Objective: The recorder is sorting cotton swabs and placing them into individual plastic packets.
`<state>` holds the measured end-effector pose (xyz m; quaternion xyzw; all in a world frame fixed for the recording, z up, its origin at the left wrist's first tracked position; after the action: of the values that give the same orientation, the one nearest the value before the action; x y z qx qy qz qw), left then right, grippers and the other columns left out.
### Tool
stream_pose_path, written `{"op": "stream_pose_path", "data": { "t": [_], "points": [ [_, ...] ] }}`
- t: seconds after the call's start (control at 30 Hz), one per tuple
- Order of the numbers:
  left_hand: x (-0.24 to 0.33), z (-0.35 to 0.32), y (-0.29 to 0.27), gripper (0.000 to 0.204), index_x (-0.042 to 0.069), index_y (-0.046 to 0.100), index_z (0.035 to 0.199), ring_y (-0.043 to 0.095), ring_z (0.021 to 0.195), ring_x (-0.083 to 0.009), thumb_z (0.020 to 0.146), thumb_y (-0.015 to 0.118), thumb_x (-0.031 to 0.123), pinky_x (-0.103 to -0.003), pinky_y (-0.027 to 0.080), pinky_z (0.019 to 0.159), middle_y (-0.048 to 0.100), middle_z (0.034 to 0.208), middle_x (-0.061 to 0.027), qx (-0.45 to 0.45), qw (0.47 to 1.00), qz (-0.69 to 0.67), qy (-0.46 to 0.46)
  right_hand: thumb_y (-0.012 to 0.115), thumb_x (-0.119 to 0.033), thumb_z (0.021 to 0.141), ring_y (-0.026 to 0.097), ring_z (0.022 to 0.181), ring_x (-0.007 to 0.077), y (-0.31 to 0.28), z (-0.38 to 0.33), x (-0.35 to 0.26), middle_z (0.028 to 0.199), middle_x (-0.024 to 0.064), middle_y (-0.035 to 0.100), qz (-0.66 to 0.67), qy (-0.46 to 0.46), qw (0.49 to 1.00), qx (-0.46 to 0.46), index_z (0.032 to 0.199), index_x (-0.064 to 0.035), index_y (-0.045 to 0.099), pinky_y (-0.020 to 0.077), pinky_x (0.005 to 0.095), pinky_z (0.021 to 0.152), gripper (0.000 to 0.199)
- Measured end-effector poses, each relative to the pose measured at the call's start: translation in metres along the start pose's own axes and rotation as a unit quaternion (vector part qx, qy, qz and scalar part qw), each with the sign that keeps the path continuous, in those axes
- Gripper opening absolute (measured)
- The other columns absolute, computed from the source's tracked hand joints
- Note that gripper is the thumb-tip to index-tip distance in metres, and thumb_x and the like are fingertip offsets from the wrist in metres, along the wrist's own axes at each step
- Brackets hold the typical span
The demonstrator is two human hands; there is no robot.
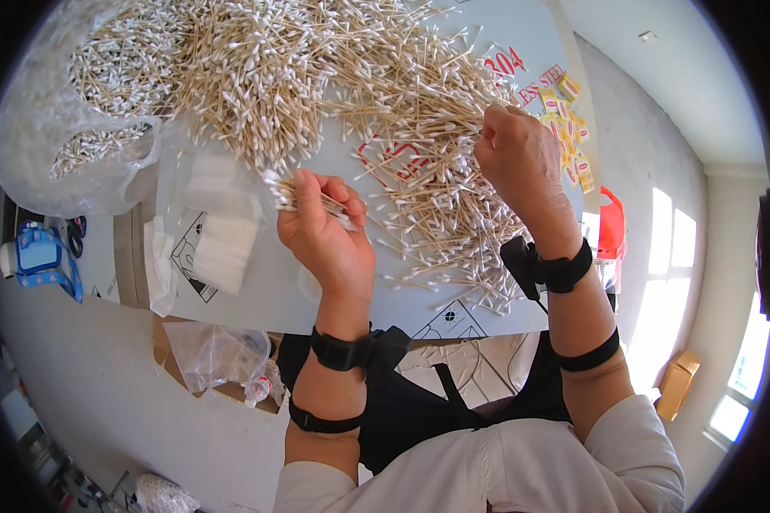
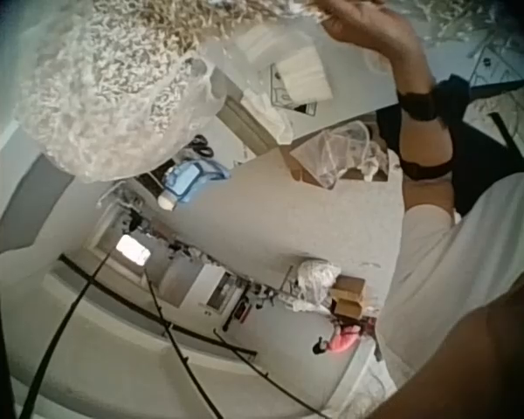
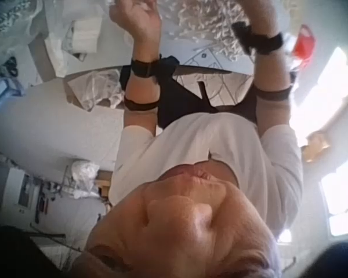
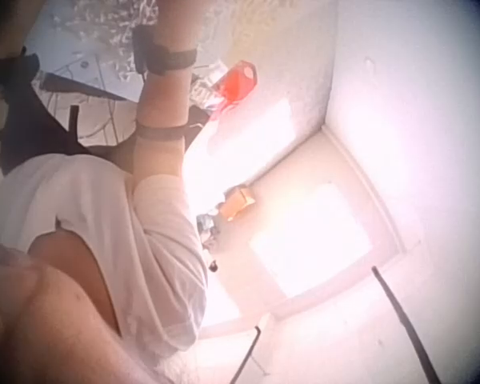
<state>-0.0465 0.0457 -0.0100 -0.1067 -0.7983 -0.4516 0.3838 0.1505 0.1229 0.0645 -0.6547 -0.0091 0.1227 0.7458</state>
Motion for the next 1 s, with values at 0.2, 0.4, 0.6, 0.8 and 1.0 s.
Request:
{"op": "stream_pose_path", "data": {
  "t": [0.2, 0.4, 0.6, 0.8, 1.0],
  "points": [
    [0.009, 0.001, -0.004, 0.025, 0.007, 0.046, 0.078, 0.043, 0.052, -0.0129, 0.095, 0.051, 0.025, -0.027, 0.033, 0.045, 0.047, 0.066, -0.0037, -0.004, 1.0, -0.007, 0.025, 0.063, -0.005, 0.067, 0.056, 0.089, 0.0299, 0.0, -0.006, -0.036, 0.09, 0.0112, 0.057, 0.126, -0.157, 0.977, 0.075, 0.078, -0.0035, 0.06, 0.0483, 0.0391, 0.073, 0.012],
    [0.01, 0.001, -0.003, 0.025, 0.008, 0.046, 0.079, 0.043, 0.053, -0.0129, 0.095, 0.051, 0.026, -0.027, 0.033, 0.045, 0.047, 0.066, -0.0037, -0.006, 1.0, -0.005, 0.02, 0.063, -0.007, 0.067, 0.052, 0.096, 0.028, 0.021, 0.004, -0.048, 0.091, 0.0094, 0.055, 0.042, -0.244, 0.963, 0.105, 0.074, -0.0055, 0.062, 0.0457, 0.0367, 0.08, 0.008],
    [0.01, 0.003, -0.007, 0.033, 0.006, 0.048, 0.074, 0.044, 0.048, -0.0132, 0.093, 0.055, 0.032, -0.026, 0.031, 0.041, 0.048, 0.061, -0.0039, 0.018, 0.999, -0.014, 0.025, 0.064, -0.014, 0.071, 0.059, 0.08, 0.0285, 0.026, 0.0, -0.057, 0.078, 0.0088, 0.057, 0.18, -0.183, 0.966, -0.015, 0.072, -0.0037, 0.063, 0.0491, 0.0411, 0.065, 0.01],
    [0.007, 0.001, -0.003, 0.031, 0.006, 0.048, 0.076, 0.045, 0.047, -0.0136, 0.094, 0.055, 0.031, -0.026, 0.031, 0.04, 0.048, 0.061, -0.0042, 0.007, 1.0, -0.012, 0.022, 0.063, -0.018, 0.072, 0.06, 0.073, 0.0306, 0.061, -0.012, -0.07, 0.075, 0.0107, 0.056, 0.113, -0.174, 0.978, -0.026, 0.067, -0.0041, 0.06, 0.0489, 0.041, 0.064, 0.015],
    [0.006, 0.002, -0.002, 0.029, 0.005, 0.048, 0.077, 0.046, 0.048, -0.0133, 0.095, 0.053, 0.027, -0.026, 0.033, 0.041, 0.049, 0.061, -0.0046, 0.007, 1.0, 0.0, 0.002, 0.063, -0.013, 0.074, 0.059, 0.065, 0.0292, 0.035, 0.001, -0.049, 0.071, 0.011, 0.058, 0.211, -0.081, 0.974, -0.002, 0.071, -0.0024, 0.062, 0.0459, 0.0381, 0.058, 0.012]
  ]
}}
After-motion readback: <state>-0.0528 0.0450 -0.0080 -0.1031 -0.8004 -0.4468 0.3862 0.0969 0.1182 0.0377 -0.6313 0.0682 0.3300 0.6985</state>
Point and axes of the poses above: each hand's wrist, its own z-axis towards the middle knuckle, its own y-axis out of the palm, x = y × z, the point moved 6 cm from there along z, towards the middle knuckle
